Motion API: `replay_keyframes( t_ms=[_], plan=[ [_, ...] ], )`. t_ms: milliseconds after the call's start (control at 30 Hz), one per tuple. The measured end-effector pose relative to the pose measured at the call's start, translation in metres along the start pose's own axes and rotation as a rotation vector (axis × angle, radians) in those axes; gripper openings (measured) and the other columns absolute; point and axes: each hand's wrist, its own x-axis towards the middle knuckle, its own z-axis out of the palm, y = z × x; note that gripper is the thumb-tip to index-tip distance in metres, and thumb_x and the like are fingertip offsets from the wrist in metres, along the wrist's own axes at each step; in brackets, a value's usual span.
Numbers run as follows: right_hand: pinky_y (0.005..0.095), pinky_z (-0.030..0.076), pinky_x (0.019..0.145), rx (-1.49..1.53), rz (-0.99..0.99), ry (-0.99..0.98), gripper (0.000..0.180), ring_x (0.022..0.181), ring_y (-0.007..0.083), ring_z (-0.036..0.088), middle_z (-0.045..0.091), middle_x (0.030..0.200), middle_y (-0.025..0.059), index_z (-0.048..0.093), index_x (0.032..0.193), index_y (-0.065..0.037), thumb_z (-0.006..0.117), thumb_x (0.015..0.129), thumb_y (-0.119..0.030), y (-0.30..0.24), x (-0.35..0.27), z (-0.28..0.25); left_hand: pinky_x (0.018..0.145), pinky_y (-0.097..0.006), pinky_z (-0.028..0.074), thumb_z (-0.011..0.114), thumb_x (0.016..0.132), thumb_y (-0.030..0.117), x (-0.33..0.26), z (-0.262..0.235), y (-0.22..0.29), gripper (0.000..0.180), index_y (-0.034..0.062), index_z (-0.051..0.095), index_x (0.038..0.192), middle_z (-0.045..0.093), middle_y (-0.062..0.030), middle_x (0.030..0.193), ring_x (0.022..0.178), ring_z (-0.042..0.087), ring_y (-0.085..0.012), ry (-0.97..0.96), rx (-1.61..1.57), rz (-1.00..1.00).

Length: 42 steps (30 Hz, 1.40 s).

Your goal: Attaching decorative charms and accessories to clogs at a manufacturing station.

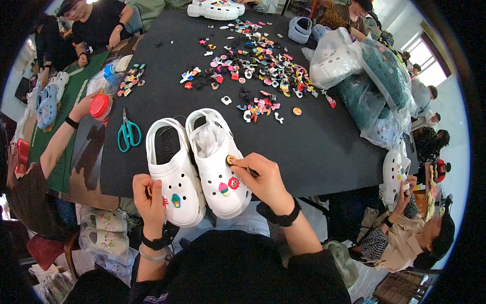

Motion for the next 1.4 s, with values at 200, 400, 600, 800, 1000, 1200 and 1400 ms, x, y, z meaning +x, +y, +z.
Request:
replay_keyframes(
  t_ms=[200, 400, 600, 800, 1000, 1200, 1400],
  plan=[
    [0.0255, 0.043, 0.058, -0.067, 0.005, -0.255, 0.015, 0.064, 0.0145, 0.054, 0.058, 0.074, 0.0054, 0.067, 0.088, -0.002, 0.073, 0.075, -0.005, -0.009, 0.035, -0.031, 0.061, -0.028, 0.035, 0.065, 0.081, 0.001, 0.001, -0.003, -0.001, 0.020, 0.0023, 0.046, 0.078, 0.042, -0.0063, 0.077, 0.067, 0.040, -0.0178, 0.003, -0.018, 0.016],
    [0.0260, 0.042, 0.070, 0.007, 0.073, -0.593, 0.049, 0.084, 0.0151, 0.051, 0.052, 0.089, 0.0035, 0.060, 0.104, -0.008, 0.083, 0.061, -0.011, -0.001, 0.079, -0.034, 0.060, -0.029, 0.035, 0.065, 0.081, 0.001, -0.001, -0.003, 0.000, 0.019, 0.0024, 0.047, 0.078, 0.043, -0.0072, 0.077, 0.066, 0.041, -0.0186, -0.001, -0.037, 0.004],
    [0.0349, 0.043, 0.079, -0.154, -0.236, -0.766, 0.062, 0.094, 0.0258, 0.052, 0.050, 0.098, 0.0079, 0.057, 0.110, -0.011, 0.086, 0.056, -0.022, 0.006, 0.107, -0.031, 0.060, -0.030, 0.035, 0.066, 0.080, 0.001, 0.000, -0.002, 0.001, 0.020, 0.0027, 0.047, 0.078, 0.043, -0.0074, 0.075, 0.066, 0.042, -0.0197, -0.003, -0.033, 0.019],
    [0.0370, 0.041, 0.075, -0.354, -0.349, -0.880, 0.050, 0.094, 0.0264, 0.053, 0.052, 0.095, 0.0072, 0.059, 0.100, -0.012, 0.082, 0.061, -0.033, 0.000, 0.116, -0.020, 0.060, -0.029, 0.036, 0.066, 0.080, 0.000, 0.002, -0.003, 0.001, 0.020, 0.0024, 0.047, 0.078, 0.044, -0.0076, 0.075, 0.066, 0.043, -0.0196, 0.014, -0.019, 0.007],
    [0.0379, 0.032, 0.071, -0.517, -0.596, -0.925, 0.041, 0.090, 0.0210, 0.053, 0.051, 0.089, 0.0011, 0.059, 0.091, -0.016, 0.079, 0.063, -0.039, -0.009, 0.119, -0.013, 0.059, -0.031, 0.037, 0.067, 0.078, -0.001, 0.001, -0.005, 0.001, 0.018, 0.0019, 0.049, 0.076, 0.045, -0.0084, 0.074, 0.066, 0.044, -0.0220, 0.044, -0.007, 0.029],
    [0.0383, 0.040, 0.074, -0.551, -0.459, -1.025, 0.045, 0.093, 0.0249, 0.058, 0.056, 0.097, 0.0047, 0.059, 0.098, -0.013, 0.078, 0.066, -0.037, -0.016, 0.120, -0.024, 0.058, -0.032, 0.042, 0.067, 0.081, 0.003, 0.004, -0.007, 0.006, 0.014, 0.0014, 0.053, 0.080, 0.050, -0.0097, 0.077, 0.066, 0.052, -0.0228, -0.059, 0.037, 0.070],
    [0.0345, 0.043, 0.082, -0.068, -0.204, -0.812, 0.064, 0.099, 0.0237, 0.052, 0.052, 0.106, 0.0095, 0.054, 0.114, -0.006, 0.085, 0.059, -0.021, -0.005, 0.103, -0.030, 0.070, -0.030, 0.043, 0.049, 0.087, 0.002, -0.001, -0.035, 0.009, 0.012, 0.0003, 0.058, 0.095, 0.051, -0.0120, 0.092, 0.078, 0.053, -0.0217, -0.231, -0.011, 0.054]
  ],
)
